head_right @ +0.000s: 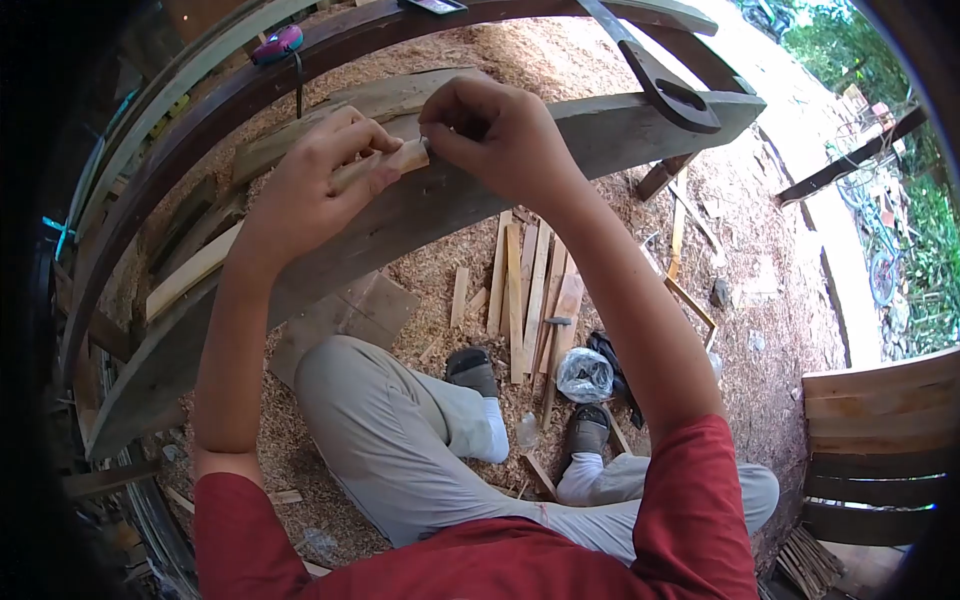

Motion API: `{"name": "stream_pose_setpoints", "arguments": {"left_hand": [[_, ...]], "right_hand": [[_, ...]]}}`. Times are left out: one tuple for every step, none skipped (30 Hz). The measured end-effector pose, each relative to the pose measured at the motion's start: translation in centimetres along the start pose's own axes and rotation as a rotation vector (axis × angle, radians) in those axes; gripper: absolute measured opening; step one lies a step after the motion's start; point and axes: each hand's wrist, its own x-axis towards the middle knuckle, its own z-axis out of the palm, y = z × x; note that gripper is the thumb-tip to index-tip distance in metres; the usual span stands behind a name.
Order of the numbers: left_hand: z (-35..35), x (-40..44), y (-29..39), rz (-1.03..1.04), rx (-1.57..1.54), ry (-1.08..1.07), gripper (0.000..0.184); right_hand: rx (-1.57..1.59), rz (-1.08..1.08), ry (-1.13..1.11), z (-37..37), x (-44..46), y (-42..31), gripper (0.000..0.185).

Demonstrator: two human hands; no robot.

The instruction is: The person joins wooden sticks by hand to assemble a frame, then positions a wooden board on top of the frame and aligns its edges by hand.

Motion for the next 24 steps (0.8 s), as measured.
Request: {"name": "stream_pose_setpoints", "arguments": {"left_hand": [[0.0,0.0,0.0,0.003,-0.014,0.001,0.030],[0.0,0.1,0.0,0.001,-0.014,0.001,0.030],[0.0,0.1,0.0,-0.001,-0.013,0.002,0.030],[-0.1,0.0,0.2,-0.002,-0.013,0.004,0.031],[0.0,0.0,0.1,-0.003,-0.013,0.005,0.031],[0.1,0.0,0.1,-0.007,-0.034,0.012,0.031],[0.2,-0.1,0.0,-0.011,-0.057,0.020,0.031],[0.2,-0.1,0.1,-0.011,-0.058,0.021,0.031],[0.2,-0.1,0.2,0.002,-0.029,0.032,0.031],[0.2,-0.1,0.3,0.017,0.000,0.042,0.031],[0.2,-0.3,0.6,0.018,-0.002,0.045,0.031],[0.4,-0.4,0.8,0.034,0.052,0.085,0.030],[0.6,-0.4,1.0,0.050,0.105,0.124,0.030],[0.7,-0.4,1.0,0.051,0.102,0.124,0.030],[0.8,-0.4,1.0,0.076,0.145,0.148,0.029],[0.9,-0.4,1.1,0.101,0.188,0.171,0.029],[0.9,-0.5,1.1,0.101,0.187,0.171,0.029],[1.0,-0.5,1.2,0.108,0.195,0.178,0.029],[1.0,-0.5,1.2,0.115,0.204,0.186,0.029],[1.1,-0.5,1.2,0.114,0.202,0.186,0.029],[1.1,-0.5,1.2,0.124,0.216,0.191,0.030],[1.1,-0.5,1.2,0.135,0.230,0.196,0.030],[1.2,-0.5,1.1,0.134,0.230,0.196,0.030],[1.2,-0.5,1.1,0.133,0.226,0.198,0.030]], "right_hand": [[-0.010,-0.019,-0.008,-0.1,0.0,-0.1,0.008],[-0.009,-0.018,-0.010,-0.1,-0.1,-0.4,0.008],[-0.022,-0.017,-0.029,-0.2,-0.1,-0.8,0.008],[-0.036,-0.016,-0.048,-0.3,-0.1,-1.0,0.008],[-0.035,-0.016,-0.049,-0.3,0.0,-0.7,0.008],[-0.015,-0.029,-0.038,-0.3,0.0,-0.3,0.008],[0.005,-0.041,-0.026,-0.3,0.1,0.0,0.009],[0.004,-0.042,-0.028,-0.3,0.1,0.1,0.009],[0.039,-0.023,-0.003,-0.1,0.1,0.1,0.010],[0.074,-0.004,0.023,-0.1,0.0,0.1,0.011],[0.071,-0.005,0.022,-0.1,0.0,0.1,0.011],[0.118,0.008,0.017,-0.1,-0.1,0.0,0.011],[0.165,0.023,0.013,-0.2,-0.2,0.0,0.012],[0.163,0.025,0.013,-0.2,-0.3,0.1,0.012],[0.191,0.002,0.009,-0.3,-0.4,0.1,0.012],[0.219,-0.020,0.004,-0.3,-0.5,0.1,0.012],[0.218,-0.019,0.005,-0.2,-0.6,0.2,0.012],[0.233,-0.053,0.034,0.0,-0.7,0.3,0.009],[0.247,-0.088,0.063,0.2,-0.7,0.4,0.008],[0.246,-0.086,0.062,0.2,-0.8,0.6,0.008],[0.221,-0.114,0.072,0.2,-0.9,0.8,0.009],[0.196,-0.143,0.082,0.2,-0.9,0.9,0.009],[0.196,-0.142,0.082,0.3,-0.9,1.0,0.009],[0.195,-0.144,0.089,0.3,-0.9,1.0,0.010]]}}
